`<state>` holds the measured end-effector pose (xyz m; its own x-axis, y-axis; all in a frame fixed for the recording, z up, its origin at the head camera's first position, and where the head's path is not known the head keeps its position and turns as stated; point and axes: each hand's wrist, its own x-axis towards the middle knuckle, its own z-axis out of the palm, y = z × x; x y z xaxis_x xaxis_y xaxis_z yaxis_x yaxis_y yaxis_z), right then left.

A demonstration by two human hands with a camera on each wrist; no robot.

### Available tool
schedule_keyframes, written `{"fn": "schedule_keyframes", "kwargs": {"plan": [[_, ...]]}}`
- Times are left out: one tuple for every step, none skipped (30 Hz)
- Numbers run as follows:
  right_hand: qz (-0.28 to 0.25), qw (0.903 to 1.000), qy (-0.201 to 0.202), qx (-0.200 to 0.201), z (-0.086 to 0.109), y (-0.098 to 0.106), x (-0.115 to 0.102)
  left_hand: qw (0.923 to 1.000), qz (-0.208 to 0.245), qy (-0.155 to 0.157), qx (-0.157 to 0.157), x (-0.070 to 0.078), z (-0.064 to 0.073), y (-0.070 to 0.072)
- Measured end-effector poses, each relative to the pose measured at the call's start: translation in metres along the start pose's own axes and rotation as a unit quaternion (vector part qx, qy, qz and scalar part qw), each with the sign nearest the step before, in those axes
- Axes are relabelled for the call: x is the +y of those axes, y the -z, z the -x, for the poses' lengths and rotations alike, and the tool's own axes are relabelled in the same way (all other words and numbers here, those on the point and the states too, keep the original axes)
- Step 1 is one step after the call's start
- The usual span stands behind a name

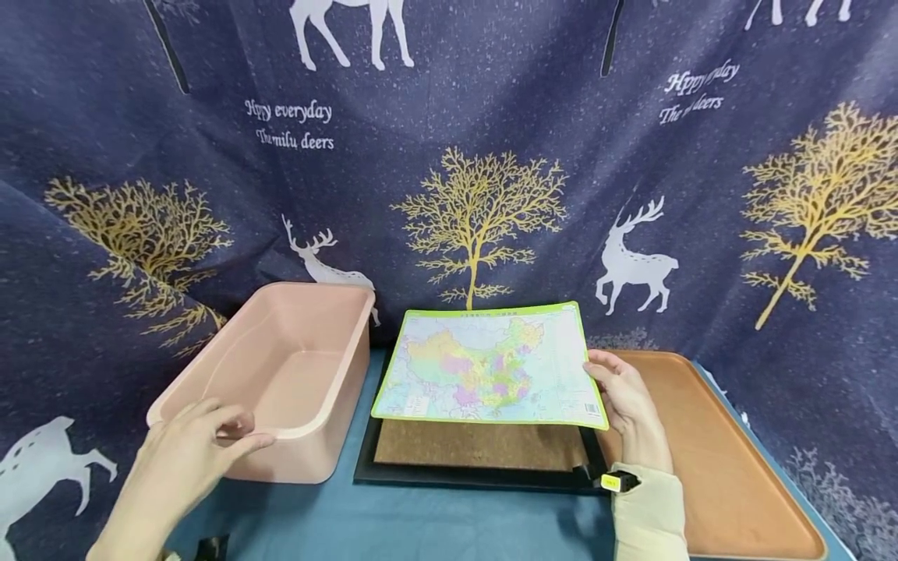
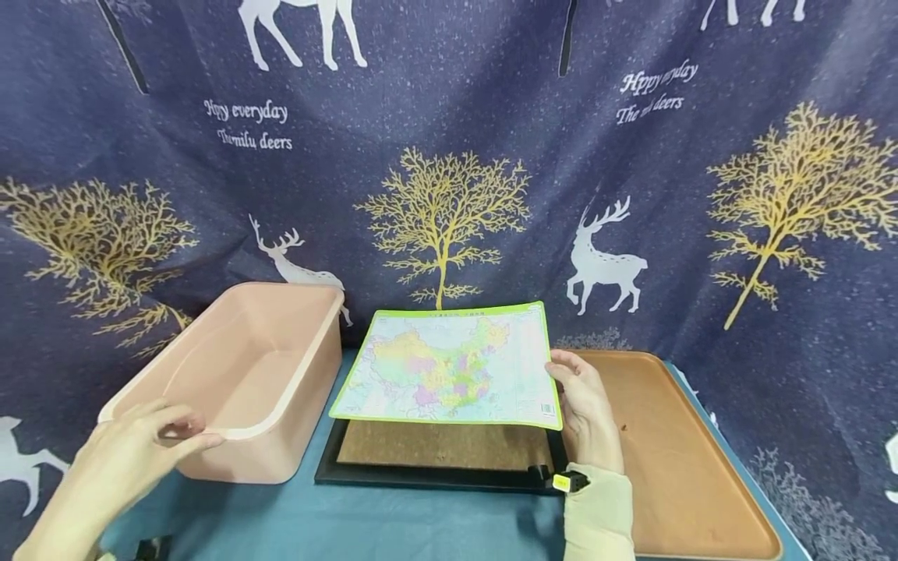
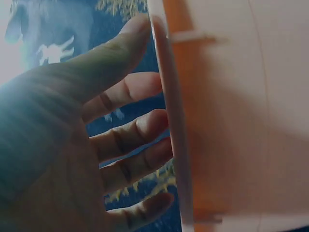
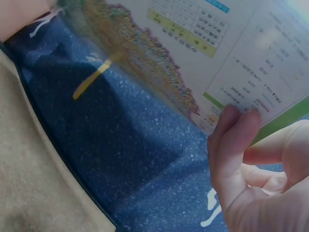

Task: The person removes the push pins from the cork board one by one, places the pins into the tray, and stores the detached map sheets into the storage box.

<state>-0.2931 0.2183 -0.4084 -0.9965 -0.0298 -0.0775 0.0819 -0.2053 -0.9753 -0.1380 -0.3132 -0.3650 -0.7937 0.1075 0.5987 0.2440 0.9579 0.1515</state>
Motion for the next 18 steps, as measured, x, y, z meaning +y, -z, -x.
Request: {"fn": "schedule_keyframes", "kwargs": {"plan": [[-0.007,1.0,0.002,0.0,0.0,-0.001,0.0,0.9999,0.005,0.01,-0.013,-0.003,0.0,0.001],[-0.015,0.9999,0.005,-0.002,0.001,-0.001,0.0,0.9994,0.008,0.021,-0.025,-0.006,0.0,0.001],[-0.022,0.9997,0.01,-0.005,0.002,-0.002,0.0,0.9991,0.01,0.026,-0.033,-0.009,0.0,0.002],[-0.03,0.9994,0.013,-0.008,0.002,-0.004,0.0,0.9986,0.015,0.032,-0.04,-0.012,0.0,0.002],[-0.038,0.9991,0.017,-0.01,0.002,-0.006,-0.001,0.9979,0.022,0.039,-0.048,-0.013,0.0,0.003],[-0.044,0.9988,0.019,-0.013,0.003,-0.007,-0.002,0.9977,0.029,0.038,-0.049,-0.015,0.0,0.003],[-0.05,0.9984,0.021,-0.015,0.004,-0.009,-0.003,0.9978,0.035,0.032,-0.045,-0.017,-0.001,0.003],[-0.053,0.9983,0.021,-0.015,0.004,-0.011,-0.004,0.9978,0.043,0.027,-0.043,-0.019,-0.001,0.003],[-0.057,0.998,0.02,-0.015,0.005,-0.013,-0.005,0.9975,0.053,0.023,-0.041,-0.02,-0.002,0.003],[-0.061,0.9978,0.019,-0.014,0.006,-0.015,-0.006,0.997,0.064,0.019,-0.039,-0.021,-0.002,0.002],[-0.065,0.9977,0.017,-0.012,0.008,-0.017,-0.008,0.9965,0.073,0.016,-0.036,-0.022,-0.003,0.001],[-0.068,0.9975,0.014,-0.011,0.009,-0.019,-0.009,0.9959,0.083,0.011,-0.033,-0.022,-0.003,0.001],[-0.071,0.9974,0.011,-0.01,0.01,-0.021,-0.01,0.9952,0.092,0.012,-0.032,-0.023,-0.003,0.0],[-0.076,0.9971,0.009,-0.008,0.011,-0.024,-0.011,0.9943,0.101,0.013,-0.033,-0.023,-0.003,0.0],[-0.078,0.9969,0.009,-0.006,0.012,-0.026,-0.012,0.9934,0.108,0.015,-0.033,-0.024,-0.003,-0.001],[-0.079,0.9968,0.01,-0.006,0.013,-0.029,-0.013,0.9926,0.115,0.018,-0.035,-0.024,-0.003,-0.001],[-0.083,0.9965,0.012,-0.004,0.015,-0.032,-0.014,0.9917,0.121,0.021,-0.037,-0.024,-0.003,-0.002],[-0.085,0.9963,0.015,-0.004,0.016,-0.036,-0.014,0.991,0.126,0.023,-0.039,-0.024,-0.002,-0.002]]}}
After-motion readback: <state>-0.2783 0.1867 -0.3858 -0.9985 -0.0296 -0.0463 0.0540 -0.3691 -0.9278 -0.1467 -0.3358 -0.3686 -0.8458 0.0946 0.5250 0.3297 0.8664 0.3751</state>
